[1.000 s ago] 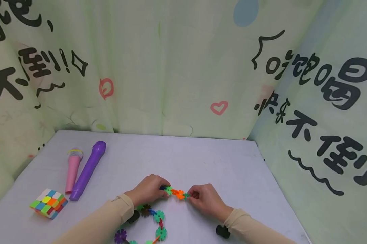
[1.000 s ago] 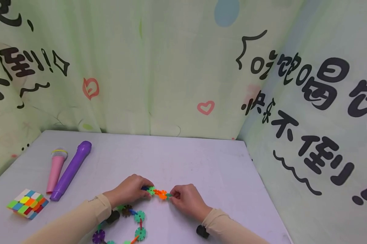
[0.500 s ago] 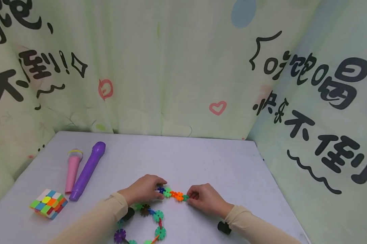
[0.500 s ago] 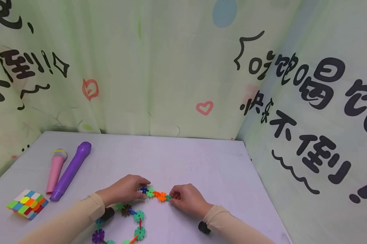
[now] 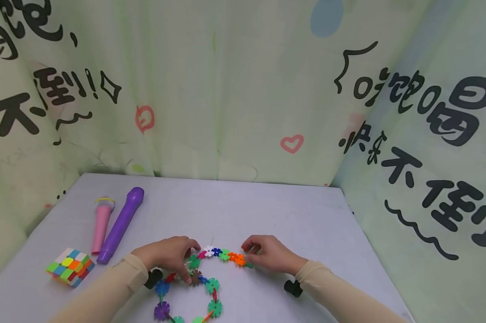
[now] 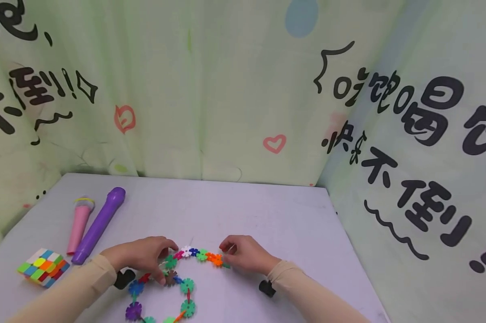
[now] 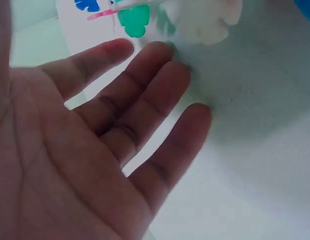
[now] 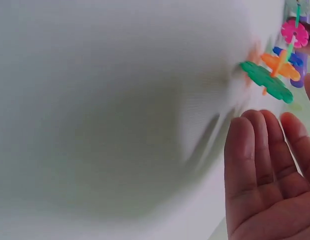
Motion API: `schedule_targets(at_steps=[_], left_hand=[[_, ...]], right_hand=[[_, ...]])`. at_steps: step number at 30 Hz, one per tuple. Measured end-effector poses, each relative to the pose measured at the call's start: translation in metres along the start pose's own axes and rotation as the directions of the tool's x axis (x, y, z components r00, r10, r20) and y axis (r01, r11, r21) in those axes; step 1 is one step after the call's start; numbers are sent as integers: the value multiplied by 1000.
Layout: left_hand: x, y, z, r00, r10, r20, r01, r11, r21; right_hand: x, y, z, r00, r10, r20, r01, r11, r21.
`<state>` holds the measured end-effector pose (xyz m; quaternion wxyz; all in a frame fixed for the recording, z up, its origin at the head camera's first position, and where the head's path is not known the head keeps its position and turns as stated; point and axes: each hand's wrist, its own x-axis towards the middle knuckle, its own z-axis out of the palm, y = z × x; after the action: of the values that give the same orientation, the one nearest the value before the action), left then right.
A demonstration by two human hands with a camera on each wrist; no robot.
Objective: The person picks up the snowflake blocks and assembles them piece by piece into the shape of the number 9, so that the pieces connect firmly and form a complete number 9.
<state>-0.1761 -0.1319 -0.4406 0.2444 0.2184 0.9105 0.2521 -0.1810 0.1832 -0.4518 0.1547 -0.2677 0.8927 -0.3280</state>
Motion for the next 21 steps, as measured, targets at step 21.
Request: schedule_targets(at_steps=[21], left_hand=[[26,18,8,972,77,-223,-49,990,130]], right_hand=[[3,7,-12,987,156,46,-159,985,61]])
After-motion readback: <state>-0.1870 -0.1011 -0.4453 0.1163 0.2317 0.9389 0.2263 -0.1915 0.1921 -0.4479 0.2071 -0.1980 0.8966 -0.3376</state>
